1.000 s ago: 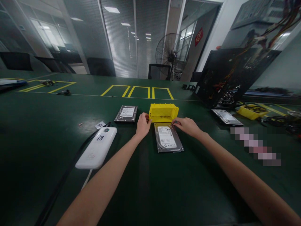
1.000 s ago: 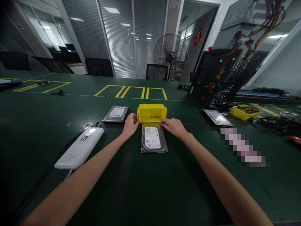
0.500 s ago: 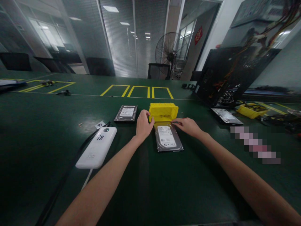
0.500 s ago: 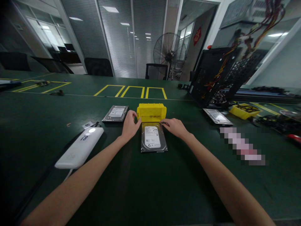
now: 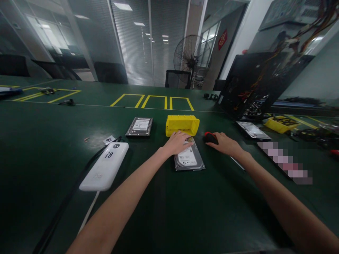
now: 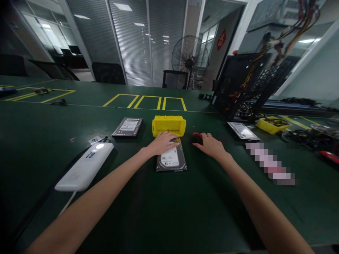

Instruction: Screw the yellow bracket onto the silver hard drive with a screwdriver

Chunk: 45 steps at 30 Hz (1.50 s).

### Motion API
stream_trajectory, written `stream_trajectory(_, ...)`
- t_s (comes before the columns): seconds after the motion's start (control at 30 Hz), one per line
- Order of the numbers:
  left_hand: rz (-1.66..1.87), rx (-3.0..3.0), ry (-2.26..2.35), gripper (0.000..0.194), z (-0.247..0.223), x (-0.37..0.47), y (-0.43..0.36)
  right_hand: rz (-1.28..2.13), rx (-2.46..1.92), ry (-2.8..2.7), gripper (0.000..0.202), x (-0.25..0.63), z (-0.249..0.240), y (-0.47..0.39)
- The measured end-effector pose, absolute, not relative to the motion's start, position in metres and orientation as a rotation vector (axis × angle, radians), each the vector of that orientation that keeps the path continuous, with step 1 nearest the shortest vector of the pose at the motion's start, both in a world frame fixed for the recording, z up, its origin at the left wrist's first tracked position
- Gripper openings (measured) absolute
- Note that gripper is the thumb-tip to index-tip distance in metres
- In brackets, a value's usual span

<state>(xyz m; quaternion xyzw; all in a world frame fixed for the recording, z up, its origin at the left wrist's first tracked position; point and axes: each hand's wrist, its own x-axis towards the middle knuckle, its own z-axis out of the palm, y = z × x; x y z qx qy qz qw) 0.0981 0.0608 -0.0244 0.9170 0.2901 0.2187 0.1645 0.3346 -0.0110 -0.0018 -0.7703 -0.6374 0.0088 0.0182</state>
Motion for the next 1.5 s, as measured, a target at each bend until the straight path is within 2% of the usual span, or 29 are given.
stream_trajectory(0.1, 0.635, 2.638, 0.819, 0.036, -0.023, 0.100, 0.058, 0.162, -2.391, -1.972, 0.051, 0.343, 0.002, -0.003)
stream_trajectory(0.2, 0.642, 2.650, 0.812, 0.038, -0.021, 0.099, 0.056, 0.202, -2.070, -1.899, 0.045, 0.345, 0.025, 0.008)
stream_trajectory(0.4, 0.556, 2.713, 0.881, 0.042, -0.020, 0.098, 0.054, 0.227, -1.297, -1.626, 0.058, 0.317, 0.092, 0.024)
stream_trajectory(0.57, 0.482, 2.743, 0.921, 0.049, -0.018, 0.097, 0.053, 0.222, -0.994, -1.731, 0.073, 0.293, 0.097, 0.044)
stream_trajectory(0.87, 0.503, 2.825, 0.919, 0.050, -0.024, 0.099, 0.058, 0.091, -0.964, -1.845, 0.073, 0.283, 0.077, 0.050)
stream_trajectory(1.5, 0.505, 2.872, 0.938, 0.050, -0.019, 0.100, 0.053, 0.112, -0.995, -1.799, 0.074, 0.285, 0.064, 0.060)
